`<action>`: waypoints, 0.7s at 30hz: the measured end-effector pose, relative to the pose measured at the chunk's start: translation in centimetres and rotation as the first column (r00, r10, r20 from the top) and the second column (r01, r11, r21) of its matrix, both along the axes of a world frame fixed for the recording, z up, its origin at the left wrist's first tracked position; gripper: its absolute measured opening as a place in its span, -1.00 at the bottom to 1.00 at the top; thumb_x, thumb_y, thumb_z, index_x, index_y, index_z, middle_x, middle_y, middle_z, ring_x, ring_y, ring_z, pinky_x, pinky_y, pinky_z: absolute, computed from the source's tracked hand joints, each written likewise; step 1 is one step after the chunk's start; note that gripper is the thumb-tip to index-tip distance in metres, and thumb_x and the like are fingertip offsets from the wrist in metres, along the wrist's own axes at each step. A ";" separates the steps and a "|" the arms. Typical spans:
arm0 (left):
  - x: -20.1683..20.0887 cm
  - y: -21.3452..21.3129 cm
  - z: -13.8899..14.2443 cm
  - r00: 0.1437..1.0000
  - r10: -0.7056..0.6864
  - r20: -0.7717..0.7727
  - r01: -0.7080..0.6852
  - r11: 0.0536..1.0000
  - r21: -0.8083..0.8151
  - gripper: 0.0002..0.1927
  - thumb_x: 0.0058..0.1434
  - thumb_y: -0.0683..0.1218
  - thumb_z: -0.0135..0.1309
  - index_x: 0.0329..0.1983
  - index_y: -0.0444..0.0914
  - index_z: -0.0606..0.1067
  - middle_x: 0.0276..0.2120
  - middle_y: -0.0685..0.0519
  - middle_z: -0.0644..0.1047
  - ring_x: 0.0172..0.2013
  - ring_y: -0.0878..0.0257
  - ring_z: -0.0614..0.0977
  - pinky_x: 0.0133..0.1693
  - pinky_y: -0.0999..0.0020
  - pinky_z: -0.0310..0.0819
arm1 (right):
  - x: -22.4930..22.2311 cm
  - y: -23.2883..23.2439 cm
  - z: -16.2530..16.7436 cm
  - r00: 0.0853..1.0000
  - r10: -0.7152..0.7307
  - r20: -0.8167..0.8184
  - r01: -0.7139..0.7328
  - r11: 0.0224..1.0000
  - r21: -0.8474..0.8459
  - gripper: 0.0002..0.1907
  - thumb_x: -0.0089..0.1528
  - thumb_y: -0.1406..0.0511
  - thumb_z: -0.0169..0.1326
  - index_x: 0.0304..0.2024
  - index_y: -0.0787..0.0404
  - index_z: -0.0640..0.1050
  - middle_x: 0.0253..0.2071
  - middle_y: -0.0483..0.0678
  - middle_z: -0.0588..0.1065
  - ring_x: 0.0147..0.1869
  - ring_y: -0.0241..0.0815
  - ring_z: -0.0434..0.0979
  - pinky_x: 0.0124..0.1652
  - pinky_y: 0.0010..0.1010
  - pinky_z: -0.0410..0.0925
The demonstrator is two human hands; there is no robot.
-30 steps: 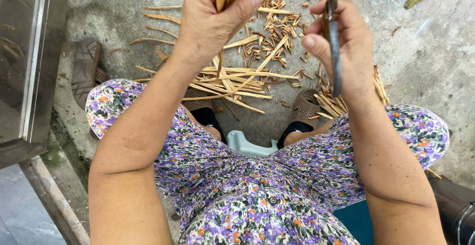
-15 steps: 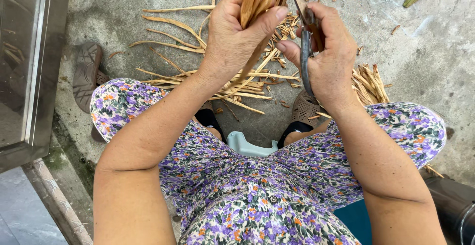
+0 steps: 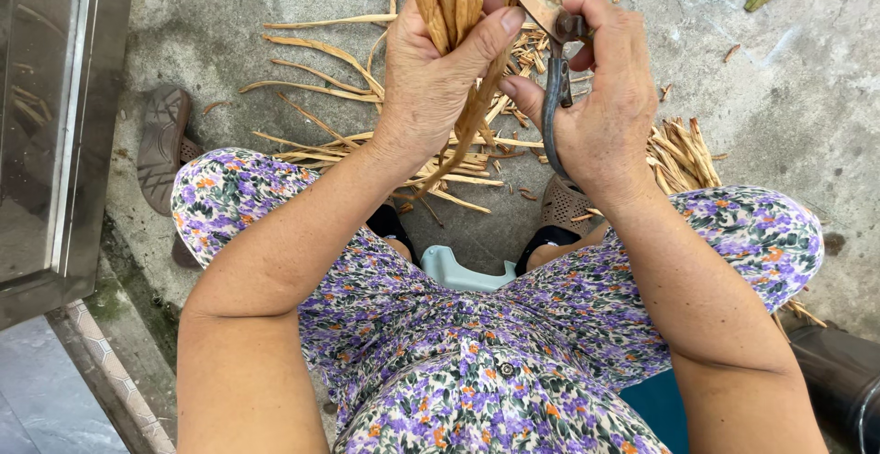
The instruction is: The person sits on a low stool and uses a curved knife to split dried plant stalks into thin strips. They hold the stalks in one hand and shave them with the other, placing the finished strips on the floor.
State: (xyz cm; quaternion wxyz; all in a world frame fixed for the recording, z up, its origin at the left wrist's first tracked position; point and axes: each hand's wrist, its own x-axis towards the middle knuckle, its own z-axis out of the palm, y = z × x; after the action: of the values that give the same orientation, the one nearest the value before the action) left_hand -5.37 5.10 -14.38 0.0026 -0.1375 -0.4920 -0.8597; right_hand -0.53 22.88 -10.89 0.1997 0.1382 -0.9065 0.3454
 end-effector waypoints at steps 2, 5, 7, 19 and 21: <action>0.1 0.3 0.0 1.000 0.009 -0.009 -0.009 1.000 0.000 -0.77 0.47 -0.25 0.21 0.13 -0.25 0.47 -0.06 0.12 0.58 -0.01 0.41 0.61 0.09 0.48 0.58 | 0.0 -0.2 0.2 1.000 0.001 -0.013 -0.001 1.000 0.009 -0.25 0.21 0.16 0.55 0.26 0.21 0.39 0.00 -0.04 0.42 -0.16 -0.23 0.45 -0.15 -0.44 0.42; 0.2 0.4 0.1 0.999 0.017 -0.042 -0.019 0.999 -0.040 -0.78 0.49 -0.24 0.22 0.12 -0.25 0.48 -0.08 0.13 0.57 -0.04 0.42 0.61 0.05 0.48 0.59 | -0.1 -0.3 0.4 1.000 0.013 0.001 -0.013 1.000 -0.006 -0.28 0.22 0.14 0.55 0.24 0.20 0.41 -0.02 -0.06 0.44 -0.19 -0.26 0.46 -0.20 -0.46 0.42; 0.2 0.3 0.2 0.998 0.033 -0.053 -0.037 0.996 -0.078 -0.78 0.50 -0.24 0.23 0.12 -0.26 0.48 -0.10 0.13 0.56 -0.07 0.42 0.60 0.01 0.49 0.59 | -0.1 -0.3 0.4 0.999 0.007 0.036 -0.007 1.000 -0.018 -0.29 0.23 0.12 0.57 0.22 0.20 0.43 -0.06 -0.07 0.45 -0.21 -0.26 0.46 -0.22 -0.46 0.40; -0.3 0.3 0.4 1.000 -0.009 0.025 0.010 0.999 -0.050 -0.73 0.44 -0.19 0.26 0.13 -0.28 0.49 -0.20 0.09 0.58 -0.31 0.40 0.61 -0.30 0.48 0.59 | -0.3 0.3 -0.2 0.998 0.037 -0.045 -0.038 0.999 -0.016 -0.31 0.20 0.05 0.49 0.20 0.25 0.49 -0.21 -0.05 0.49 -0.25 -0.27 0.47 -0.21 -0.43 0.41; -0.3 0.3 0.4 1.000 -0.009 0.024 0.010 0.998 -0.059 -0.73 0.44 -0.19 0.26 0.13 -0.28 0.48 -0.19 0.09 0.58 -0.31 0.40 0.61 -0.31 0.48 0.60 | -0.2 0.3 -0.2 0.998 0.054 -0.020 -0.055 0.998 -0.041 -0.34 0.22 0.07 0.48 0.20 0.25 0.50 -0.23 -0.07 0.51 -0.27 -0.30 0.48 -0.18 -0.44 0.41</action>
State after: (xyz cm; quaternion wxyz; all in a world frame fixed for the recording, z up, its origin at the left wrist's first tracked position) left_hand -5.70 5.37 -13.97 -0.0114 -0.1299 -0.5164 -0.8464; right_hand -0.73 23.18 -11.10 0.2018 0.1619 -0.8931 0.3679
